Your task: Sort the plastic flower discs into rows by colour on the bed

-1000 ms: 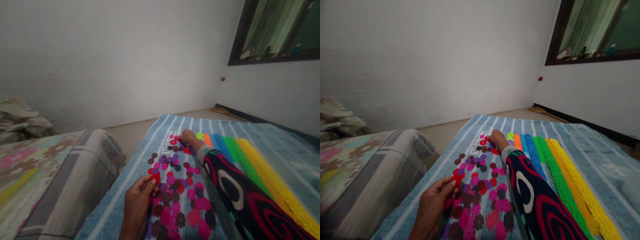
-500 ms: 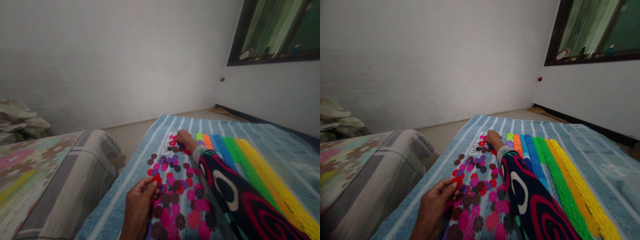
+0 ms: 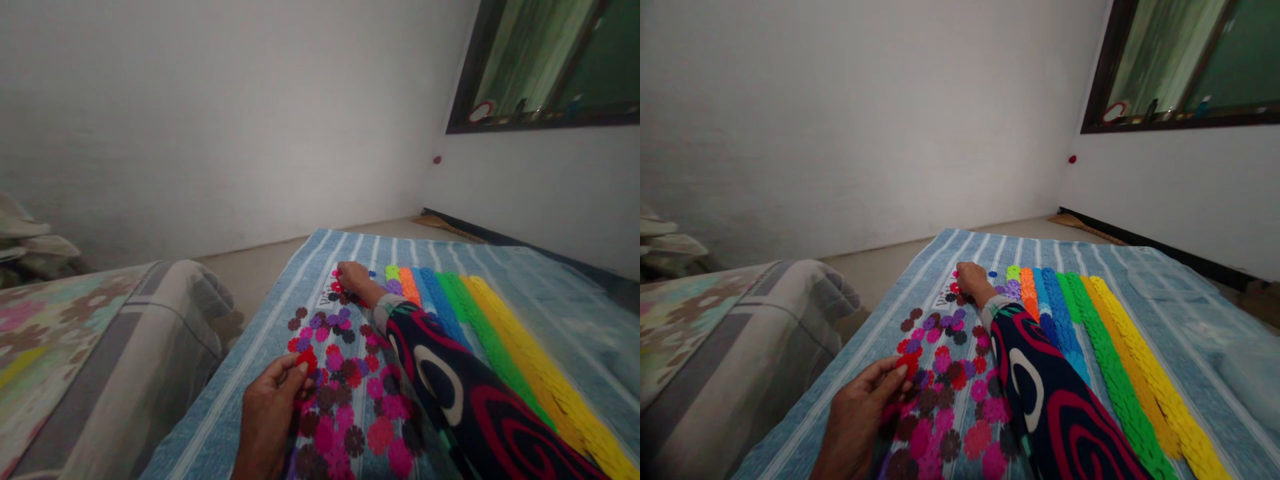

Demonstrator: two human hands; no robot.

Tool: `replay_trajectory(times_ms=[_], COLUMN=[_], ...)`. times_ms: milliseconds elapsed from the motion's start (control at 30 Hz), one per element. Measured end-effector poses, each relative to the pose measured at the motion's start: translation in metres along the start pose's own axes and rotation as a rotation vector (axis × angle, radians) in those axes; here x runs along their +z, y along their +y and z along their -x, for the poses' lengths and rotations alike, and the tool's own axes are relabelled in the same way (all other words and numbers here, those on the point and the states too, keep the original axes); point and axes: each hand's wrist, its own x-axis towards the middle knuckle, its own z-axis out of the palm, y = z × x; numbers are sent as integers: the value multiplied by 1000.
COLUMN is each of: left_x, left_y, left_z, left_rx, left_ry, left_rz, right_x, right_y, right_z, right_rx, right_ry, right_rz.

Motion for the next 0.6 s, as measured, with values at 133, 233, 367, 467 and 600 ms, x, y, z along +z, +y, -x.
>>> replay_trajectory(times_ms=[133, 233, 367, 467, 600], left_x=[-1, -2, -2, 1, 5], left_y=[-1, -2, -3, -3, -2], left_z=[-3, -6, -7, -6, -6], left_rx=[-8, -6, -15, -18, -28], left_ry=[9, 23, 33, 24, 17], left_rz=[-10, -21, 4, 42, 36], right_x=[-1, -8, -36, -61, -80], right_y=[-6, -4, 22, 56, 97], right_z=[6, 8, 20, 44, 93], right_rx=[-25, -54, -87, -115, -157], right_ry=[61, 77, 77, 44, -29], right_rz=[30, 30, 16, 1, -50])
